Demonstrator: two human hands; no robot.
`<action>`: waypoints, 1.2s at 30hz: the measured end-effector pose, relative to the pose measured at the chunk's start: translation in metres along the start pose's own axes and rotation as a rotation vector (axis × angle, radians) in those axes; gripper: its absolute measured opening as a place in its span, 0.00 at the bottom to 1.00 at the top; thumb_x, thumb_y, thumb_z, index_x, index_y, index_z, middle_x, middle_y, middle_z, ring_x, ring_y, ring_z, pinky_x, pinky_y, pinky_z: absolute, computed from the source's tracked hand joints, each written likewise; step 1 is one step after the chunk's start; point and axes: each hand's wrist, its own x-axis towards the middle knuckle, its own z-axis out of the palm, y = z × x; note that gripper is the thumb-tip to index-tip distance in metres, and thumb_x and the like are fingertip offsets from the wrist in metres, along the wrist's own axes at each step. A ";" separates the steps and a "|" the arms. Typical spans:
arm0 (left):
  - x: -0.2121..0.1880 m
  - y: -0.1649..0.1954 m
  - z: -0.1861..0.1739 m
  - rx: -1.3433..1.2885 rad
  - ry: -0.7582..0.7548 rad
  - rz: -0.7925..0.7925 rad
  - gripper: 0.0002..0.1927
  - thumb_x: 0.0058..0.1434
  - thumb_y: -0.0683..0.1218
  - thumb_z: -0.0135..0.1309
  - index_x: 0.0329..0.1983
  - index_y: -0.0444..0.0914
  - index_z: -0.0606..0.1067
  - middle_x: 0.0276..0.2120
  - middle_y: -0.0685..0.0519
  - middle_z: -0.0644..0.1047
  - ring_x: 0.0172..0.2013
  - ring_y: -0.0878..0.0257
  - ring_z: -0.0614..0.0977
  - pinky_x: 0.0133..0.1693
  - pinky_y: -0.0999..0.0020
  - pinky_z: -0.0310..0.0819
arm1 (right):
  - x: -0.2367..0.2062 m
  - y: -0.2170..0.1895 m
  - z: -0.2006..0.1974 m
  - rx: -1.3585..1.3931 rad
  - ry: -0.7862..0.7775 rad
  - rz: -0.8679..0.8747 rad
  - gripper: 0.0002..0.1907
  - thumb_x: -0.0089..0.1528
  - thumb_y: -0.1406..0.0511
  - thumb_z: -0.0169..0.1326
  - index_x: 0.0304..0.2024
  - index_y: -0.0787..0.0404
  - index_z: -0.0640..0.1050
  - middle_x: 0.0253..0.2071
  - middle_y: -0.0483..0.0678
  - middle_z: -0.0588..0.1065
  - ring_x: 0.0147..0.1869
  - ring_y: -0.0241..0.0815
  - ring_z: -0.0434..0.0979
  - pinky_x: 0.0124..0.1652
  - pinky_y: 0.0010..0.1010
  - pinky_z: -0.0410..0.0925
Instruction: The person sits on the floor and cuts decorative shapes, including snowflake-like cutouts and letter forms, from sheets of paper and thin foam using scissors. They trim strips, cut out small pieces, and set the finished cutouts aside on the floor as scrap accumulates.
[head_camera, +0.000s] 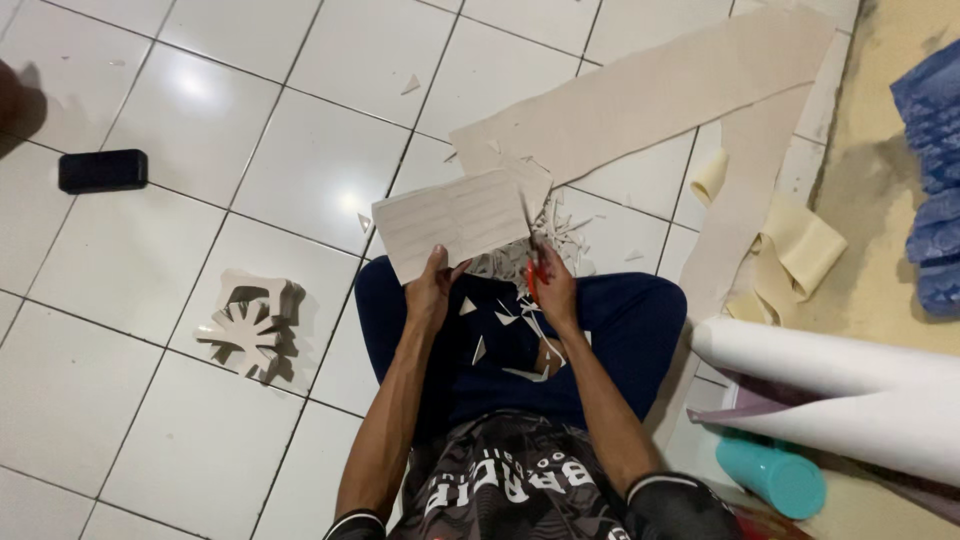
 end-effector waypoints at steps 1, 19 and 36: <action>-0.003 0.005 0.004 -0.003 0.024 0.027 0.28 0.66 0.45 0.55 0.65 0.28 0.63 0.56 0.42 0.73 0.53 0.51 0.79 0.56 0.49 0.80 | -0.011 -0.007 -0.010 0.073 -0.024 0.254 0.27 0.62 0.65 0.62 0.63 0.62 0.71 0.30 0.44 0.80 0.32 0.32 0.76 0.31 0.23 0.68; -0.054 0.024 0.110 0.135 0.070 0.196 0.27 0.66 0.48 0.57 0.60 0.26 0.64 0.54 0.38 0.72 0.52 0.54 0.79 0.53 0.61 0.81 | -0.050 -0.128 -0.042 0.441 -0.435 0.181 0.32 0.67 0.43 0.49 0.49 0.65 0.75 0.30 0.44 0.72 0.28 0.30 0.72 0.27 0.23 0.67; -0.082 0.019 0.117 0.197 0.071 0.081 0.23 0.63 0.46 0.60 0.57 0.30 0.69 0.47 0.45 0.76 0.44 0.59 0.81 0.45 0.66 0.81 | -0.048 -0.141 -0.048 0.500 -0.374 0.365 0.22 0.67 0.51 0.54 0.33 0.64 0.73 0.18 0.41 0.65 0.16 0.28 0.63 0.15 0.21 0.57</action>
